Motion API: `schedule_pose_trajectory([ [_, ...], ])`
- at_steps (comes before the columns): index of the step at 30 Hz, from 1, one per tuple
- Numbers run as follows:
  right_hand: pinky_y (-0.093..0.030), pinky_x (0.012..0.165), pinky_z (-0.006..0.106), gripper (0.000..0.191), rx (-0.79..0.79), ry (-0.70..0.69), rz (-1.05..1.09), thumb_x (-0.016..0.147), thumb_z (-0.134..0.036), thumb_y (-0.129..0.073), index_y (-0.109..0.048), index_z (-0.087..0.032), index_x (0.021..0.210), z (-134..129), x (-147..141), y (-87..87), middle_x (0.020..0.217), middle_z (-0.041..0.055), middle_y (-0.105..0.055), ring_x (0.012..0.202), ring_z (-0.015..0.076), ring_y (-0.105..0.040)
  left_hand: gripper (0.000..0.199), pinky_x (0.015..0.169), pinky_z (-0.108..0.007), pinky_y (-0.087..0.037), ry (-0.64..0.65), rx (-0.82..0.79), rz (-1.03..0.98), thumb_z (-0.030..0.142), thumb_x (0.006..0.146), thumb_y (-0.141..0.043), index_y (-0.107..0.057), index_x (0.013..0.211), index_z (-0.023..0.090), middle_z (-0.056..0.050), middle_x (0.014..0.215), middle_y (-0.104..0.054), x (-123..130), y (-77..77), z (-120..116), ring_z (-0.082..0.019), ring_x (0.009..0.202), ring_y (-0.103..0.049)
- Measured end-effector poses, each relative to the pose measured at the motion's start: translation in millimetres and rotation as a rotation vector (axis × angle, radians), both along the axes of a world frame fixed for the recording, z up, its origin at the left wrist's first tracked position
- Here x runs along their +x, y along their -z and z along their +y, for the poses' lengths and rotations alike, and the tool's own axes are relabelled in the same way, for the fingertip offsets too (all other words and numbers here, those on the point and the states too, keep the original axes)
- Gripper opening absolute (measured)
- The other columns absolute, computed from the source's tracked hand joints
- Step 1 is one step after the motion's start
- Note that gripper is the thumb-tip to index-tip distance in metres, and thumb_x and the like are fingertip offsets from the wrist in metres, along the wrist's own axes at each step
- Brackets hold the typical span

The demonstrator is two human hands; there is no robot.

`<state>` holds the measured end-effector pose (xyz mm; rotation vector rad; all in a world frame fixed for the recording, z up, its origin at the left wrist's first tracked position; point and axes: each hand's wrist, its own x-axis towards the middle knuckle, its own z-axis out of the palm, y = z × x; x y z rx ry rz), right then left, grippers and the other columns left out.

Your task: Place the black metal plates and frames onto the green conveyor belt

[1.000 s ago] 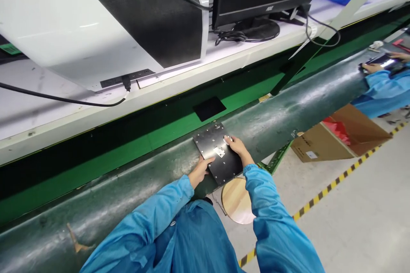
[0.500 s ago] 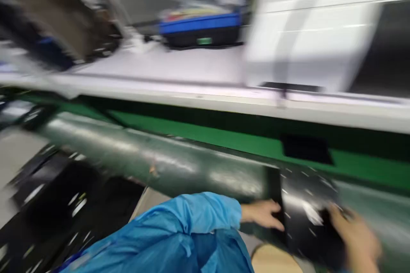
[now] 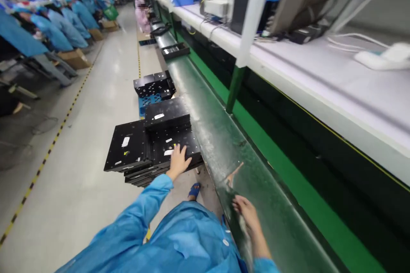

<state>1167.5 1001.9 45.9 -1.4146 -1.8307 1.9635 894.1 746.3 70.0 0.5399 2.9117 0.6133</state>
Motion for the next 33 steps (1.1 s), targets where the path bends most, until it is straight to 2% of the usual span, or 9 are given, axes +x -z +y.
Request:
schedule_pose_trajectory([
  [3,-0.064,0.064,0.028,0.039,-0.361,-0.145,-0.067,0.081,-0.048,-0.089,-0.069,-0.019,0.098,-65,-134,-2.3,0.094,0.0088,-0.078,0.075,0.0186,-0.076,0.115,0.125,-0.079,-0.012,0.102,-0.186,0.008,0.051,0.077,-0.089,-0.029,0.17,0.019,-0.03,0.177,-0.012,-48,20.7,-53,-0.051,0.164,-0.008],
  [6,-0.066,0.061,0.027,0.039,-0.443,-0.185,-0.058,0.09,-0.052,-0.081,-0.065,-0.018,0.102,-123,-244,-3.6,0.088,0.0078,-0.077,0.07,0.0171,-0.075,0.103,0.128,-0.072,-0.017,0.176,-0.231,0.069,0.028,0.082,-0.085,-0.032,0.169,0.024,-0.029,0.175,-0.022,-57,31.9,-65,-0.047,0.163,-0.02],
  [10,-0.063,0.054,0.025,0.033,-0.367,-0.055,-0.135,0.094,-0.046,-0.077,-0.067,-0.015,0.1,-160,-300,-6.3,0.071,0.0067,-0.073,0.061,0.0181,-0.072,0.073,0.126,-0.061,-0.034,0.149,-0.17,0.089,0.005,0.095,-0.055,-0.041,0.165,0.019,-0.029,0.169,-0.037,-52,37.2,-55,-0.04,0.158,-0.038],
  [16,-0.062,0.056,0.027,0.034,-0.346,0.171,-0.071,0.077,-0.035,-0.087,-0.07,-0.019,0.101,-166,-283,-12.0,0.08,0.0041,-0.078,0.071,0.0209,-0.074,0.063,0.118,-0.064,-0.042,0.206,-0.146,0.058,0.012,0.096,-0.054,-0.049,0.159,0.016,-0.029,0.162,-0.048,-34,17.6,-49,-0.042,0.152,-0.046],
  [21,-0.063,0.071,0.031,0.063,-0.182,0.195,0.205,0.059,-0.042,-0.096,-0.073,-0.019,0.113,-147,-241,-37.5,0.103,0.0052,-0.081,0.09,0.0238,-0.075,0.051,0.121,-0.057,-0.043,0.466,-0.045,0.054,0.023,0.097,-0.055,-0.06,0.146,0.008,-0.027,0.152,-0.059,-10,-39.8,-30,-0.039,0.146,-0.054],
  [24,-0.062,0.078,0.035,0.062,0.073,0.264,0.22,0.063,-0.051,-0.092,-0.072,-0.017,0.11,-117,-208,-55.6,0.103,0.0062,-0.08,0.093,0.0263,-0.073,0.039,0.095,-0.046,-0.06,0.637,-0.04,-0.001,0.016,0.097,-0.046,-0.065,0.128,0.002,-0.025,0.125,-0.072,0,-80.3,-2,-0.034,0.115,-0.072],
  [27,-0.058,0.072,0.037,0.058,0.314,0.308,0.075,0.073,-0.066,-0.082,-0.07,-0.016,0.102,-78,-172,-67.9,0.091,0.0064,-0.076,0.085,0.0274,-0.069,0.032,0.072,-0.042,-0.061,0.829,0.014,-0.086,0.021,0.094,-0.051,-0.066,0.118,0.005,-0.019,0.106,-0.075,4,-110.4,30,-0.032,0.091,-0.076],
  [30,-0.053,0.071,0.038,0.062,0.481,0.303,0.005,0.08,-0.078,-0.07,-0.064,-0.018,0.096,-45,-130,-71.4,0.082,0.0044,-0.068,0.08,0.0263,-0.064,0.034,0.073,-0.043,-0.063,0.927,0.058,-0.19,0.031,0.092,-0.057,-0.067,0.117,0.011,-0.017,0.104,-0.077,14,-121.6,66,-0.033,0.089,-0.077],
  [33,-0.05,0.075,0.04,0.066,0.586,0.26,-0.011,0.077,-0.084,-0.067,-0.06,-0.02,0.093,-28,-83,-67.4,0.081,0.0028,-0.063,0.082,0.026,-0.06,0.038,0.08,-0.046,-0.064,0.961,0.117,-0.263,0.038,0.094,-0.056,-0.069,0.118,0.012,-0.018,0.104,-0.079,43,-116.7,106,-0.036,0.095,-0.078],
])
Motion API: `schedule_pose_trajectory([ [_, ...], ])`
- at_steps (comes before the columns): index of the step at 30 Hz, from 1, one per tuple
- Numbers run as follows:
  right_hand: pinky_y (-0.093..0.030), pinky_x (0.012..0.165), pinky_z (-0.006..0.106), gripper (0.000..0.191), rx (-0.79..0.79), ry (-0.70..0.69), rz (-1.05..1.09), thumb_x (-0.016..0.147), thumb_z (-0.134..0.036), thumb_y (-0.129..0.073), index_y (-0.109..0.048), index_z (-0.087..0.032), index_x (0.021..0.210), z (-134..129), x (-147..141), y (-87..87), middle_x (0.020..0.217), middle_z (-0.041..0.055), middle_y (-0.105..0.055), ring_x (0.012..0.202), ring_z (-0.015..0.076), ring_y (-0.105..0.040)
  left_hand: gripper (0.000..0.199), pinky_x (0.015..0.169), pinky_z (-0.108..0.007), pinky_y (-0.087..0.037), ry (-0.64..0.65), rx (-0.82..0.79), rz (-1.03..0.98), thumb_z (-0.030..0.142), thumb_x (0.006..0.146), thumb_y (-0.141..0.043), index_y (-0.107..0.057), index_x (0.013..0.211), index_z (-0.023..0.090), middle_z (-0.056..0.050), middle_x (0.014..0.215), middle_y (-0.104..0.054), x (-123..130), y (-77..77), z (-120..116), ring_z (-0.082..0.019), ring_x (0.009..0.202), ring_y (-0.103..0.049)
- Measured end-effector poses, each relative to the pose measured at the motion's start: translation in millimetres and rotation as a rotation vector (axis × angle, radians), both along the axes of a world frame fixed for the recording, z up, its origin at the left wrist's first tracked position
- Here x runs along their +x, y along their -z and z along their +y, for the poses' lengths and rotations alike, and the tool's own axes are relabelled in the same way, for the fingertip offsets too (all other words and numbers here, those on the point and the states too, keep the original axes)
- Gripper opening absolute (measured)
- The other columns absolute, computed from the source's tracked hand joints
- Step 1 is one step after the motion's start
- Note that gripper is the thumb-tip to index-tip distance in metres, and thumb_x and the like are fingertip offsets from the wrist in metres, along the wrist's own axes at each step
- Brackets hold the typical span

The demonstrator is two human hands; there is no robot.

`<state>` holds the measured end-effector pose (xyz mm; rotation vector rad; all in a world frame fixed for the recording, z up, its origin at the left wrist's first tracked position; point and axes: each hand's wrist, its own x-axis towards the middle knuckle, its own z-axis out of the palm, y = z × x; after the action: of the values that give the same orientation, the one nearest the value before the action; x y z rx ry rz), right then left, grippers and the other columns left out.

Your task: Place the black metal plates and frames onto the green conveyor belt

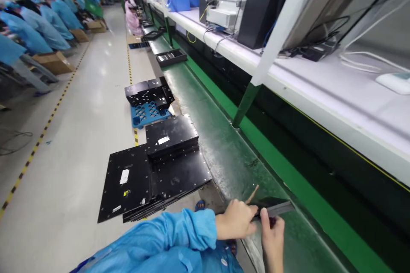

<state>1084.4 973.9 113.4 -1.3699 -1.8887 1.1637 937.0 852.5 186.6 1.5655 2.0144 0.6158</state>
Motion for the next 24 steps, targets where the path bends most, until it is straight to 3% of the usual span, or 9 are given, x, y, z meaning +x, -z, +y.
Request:
schedule_pose_trajectory([
  [6,-0.045,0.071,0.038,0.077,0.032,0.125,-0.017,0.065,-0.095,-0.066,-0.057,-0.022,0.087,23,95,11.9,0.077,-0.0004,-0.058,0.077,0.023,-0.055,0.046,0.086,-0.052,-0.064,0.097,-0.011,-0.105,0.04,0.093,-0.051,-0.072,0.12,0.009,-0.024,0.106,-0.078,96,21.5,64,-0.04,0.1,-0.077],
  [10,-0.045,0.068,0.036,0.081,-0.031,0.203,0.079,0.053,-0.096,-0.072,-0.057,-0.022,0.082,35,139,18.0,0.069,-0.0017,-0.058,0.07,0.021,-0.055,0.046,0.09,-0.052,-0.062,0.073,-0.056,-0.112,0.037,0.089,-0.053,-0.073,0.121,0.01,-0.024,0.109,-0.078,153,32.7,80,-0.04,0.104,-0.077],
  [15,-0.047,0.068,0.034,0.077,-0.203,0.274,0.258,0.049,-0.085,-0.084,-0.061,-0.02,0.082,52,177,38.6,0.071,-0.0004,-0.064,0.071,0.0208,-0.059,0.041,0.091,-0.042,-0.06,0.023,-0.097,-0.162,0.039,0.087,-0.056,-0.078,0.118,0.023,-0.013,0.11,-0.082,193,40.6,94,-0.034,0.107,-0.077],
  [19,-0.047,0.07,0.033,0.07,-0.222,0.223,0.317,0.055,-0.078,-0.086,-0.064,-0.018,0.084,71,187,58.3,0.073,-0.0004,-0.064,0.073,0.0201,-0.058,0.039,0.092,-0.038,-0.058,-0.107,-0.098,-0.205,0.043,0.097,-0.048,-0.082,0.107,0.026,-0.01,0.106,-0.083,208,49.8,106,-0.028,0.105,-0.077],
  [24,-0.042,0.063,0.031,0.066,-0.221,0.184,0.304,0.057,-0.079,-0.084,-0.056,-0.021,0.074,83,154,62.1,0.064,-0.0047,-0.053,0.064,0.016,-0.05,0.044,0.094,-0.045,-0.059,-0.284,-0.176,-0.018,0.039,0.102,-0.044,-0.08,0.114,0.017,-0.02,0.11,-0.08,208,60.0,116,-0.033,0.106,-0.077],
])
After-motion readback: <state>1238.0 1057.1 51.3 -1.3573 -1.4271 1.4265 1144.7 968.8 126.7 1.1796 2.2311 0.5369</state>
